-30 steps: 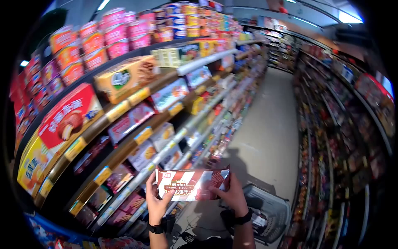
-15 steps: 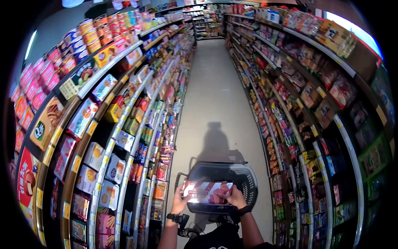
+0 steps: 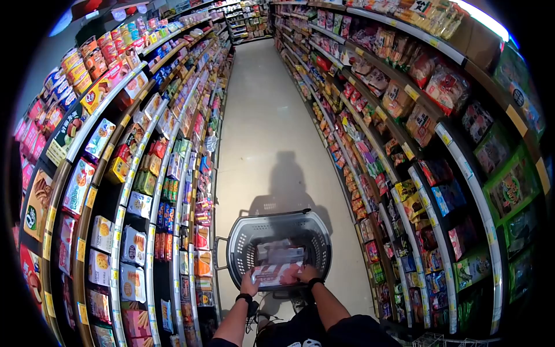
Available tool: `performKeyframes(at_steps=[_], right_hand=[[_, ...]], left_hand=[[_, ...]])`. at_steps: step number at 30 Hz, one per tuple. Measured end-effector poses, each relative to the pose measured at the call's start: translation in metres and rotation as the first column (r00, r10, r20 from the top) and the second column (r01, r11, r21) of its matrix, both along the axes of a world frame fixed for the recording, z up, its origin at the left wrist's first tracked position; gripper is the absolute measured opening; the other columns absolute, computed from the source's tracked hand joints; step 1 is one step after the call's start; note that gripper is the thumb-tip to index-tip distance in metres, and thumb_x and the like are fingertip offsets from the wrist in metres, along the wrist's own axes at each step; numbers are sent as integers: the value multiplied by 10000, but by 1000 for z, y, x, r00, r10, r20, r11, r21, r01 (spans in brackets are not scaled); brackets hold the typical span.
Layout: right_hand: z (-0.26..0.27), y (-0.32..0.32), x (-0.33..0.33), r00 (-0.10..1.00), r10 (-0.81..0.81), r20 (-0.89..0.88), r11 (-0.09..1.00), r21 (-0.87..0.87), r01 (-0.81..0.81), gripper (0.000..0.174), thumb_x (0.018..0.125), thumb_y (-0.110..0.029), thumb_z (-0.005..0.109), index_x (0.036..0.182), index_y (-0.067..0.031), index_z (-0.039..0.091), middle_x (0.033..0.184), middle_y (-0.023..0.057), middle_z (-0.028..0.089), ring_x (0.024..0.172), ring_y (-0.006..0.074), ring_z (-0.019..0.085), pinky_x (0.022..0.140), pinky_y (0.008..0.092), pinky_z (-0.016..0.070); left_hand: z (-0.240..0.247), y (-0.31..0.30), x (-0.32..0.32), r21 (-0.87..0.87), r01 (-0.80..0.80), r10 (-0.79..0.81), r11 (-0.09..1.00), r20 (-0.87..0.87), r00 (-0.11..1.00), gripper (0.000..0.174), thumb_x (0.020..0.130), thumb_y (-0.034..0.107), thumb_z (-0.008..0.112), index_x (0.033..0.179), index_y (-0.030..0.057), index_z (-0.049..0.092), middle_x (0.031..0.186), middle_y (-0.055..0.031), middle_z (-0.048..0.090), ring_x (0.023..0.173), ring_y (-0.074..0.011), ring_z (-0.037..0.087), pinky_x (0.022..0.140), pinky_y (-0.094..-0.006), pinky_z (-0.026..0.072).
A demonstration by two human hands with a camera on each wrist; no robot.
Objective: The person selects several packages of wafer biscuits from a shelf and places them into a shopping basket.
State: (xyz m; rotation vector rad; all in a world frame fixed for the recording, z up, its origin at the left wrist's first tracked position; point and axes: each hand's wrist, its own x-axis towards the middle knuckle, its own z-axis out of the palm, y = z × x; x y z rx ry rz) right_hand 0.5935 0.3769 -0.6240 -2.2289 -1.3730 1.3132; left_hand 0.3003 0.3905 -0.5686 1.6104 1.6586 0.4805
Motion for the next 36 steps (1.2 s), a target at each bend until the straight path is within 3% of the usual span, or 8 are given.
performKeyframes(at_steps=[8,15,21,25,29,31,33,36], right_hand=[[-8,-17,-16,991,-128,-42,990,54,130,721,730,-565,796,1163,-14,629,1132,226,680,1069,387,655,917,447,518],[-13,-14,-20,989,-126,72,991,63,121,639,885,-538,637,1204,16,614,1157,274,650,1105,426,624,956,480,499],[5,-5,-20,983,7,181,1000,-28,-2,508,918,-481,582,1152,-41,680,1128,225,662,1101,432,610,978,492,491],[11,-11,-20,955,135,264,984,77,-160,408,897,-431,610,1075,-83,729,1099,212,674,1034,411,633,947,494,508],[9,-16,-15,968,135,213,972,162,-172,373,865,-421,655,1056,-113,741,1042,217,685,969,411,645,904,504,518],[-8,-20,-13,969,150,196,953,232,-194,410,841,-443,684,1077,-111,732,998,213,697,974,405,650,896,498,518],[-17,-23,-10,980,163,113,946,263,-187,457,820,-463,705,1094,-97,720,988,212,708,975,406,660,884,495,525],[-24,-22,-5,965,227,129,924,286,-255,531,789,-465,737,1146,-75,688,1016,222,708,984,416,665,877,492,533]], left_hand=[[-25,-27,-1,-56,7,-11,998,-68,998,653,974,436,547,1516,126,355,1467,-241,455,1321,-453,451,1092,-504,396],[-8,-28,17,-29,92,-96,995,-240,966,562,923,375,615,1419,131,515,1399,-244,486,1242,-466,473,1061,-504,408],[-3,-26,24,-48,194,-197,980,-384,902,484,890,302,643,1340,145,558,1354,-215,515,1236,-452,476,1006,-516,458],[-17,-31,26,-132,215,-245,968,-292,925,395,857,281,678,1203,93,643,1381,-143,542,1202,-394,507,1015,-480,447],[-8,-54,26,88,157,-136,984,-206,969,394,868,208,655,1232,61,617,1377,-153,548,1215,-400,504,1047,-479,420],[1,-71,21,202,46,-22,978,-120,993,426,871,213,657,1249,32,580,1332,-225,548,1277,-430,487,1061,-511,425],[11,-94,9,17,-25,27,1000,-145,989,447,872,224,672,1262,28,576,1325,-231,554,1250,-425,507,1058,-507,425],[2,-131,-12,55,-268,272,962,-97,957,459,872,237,691,1271,36,582,1255,-226,591,1190,-412,544,1022,-496,445]])
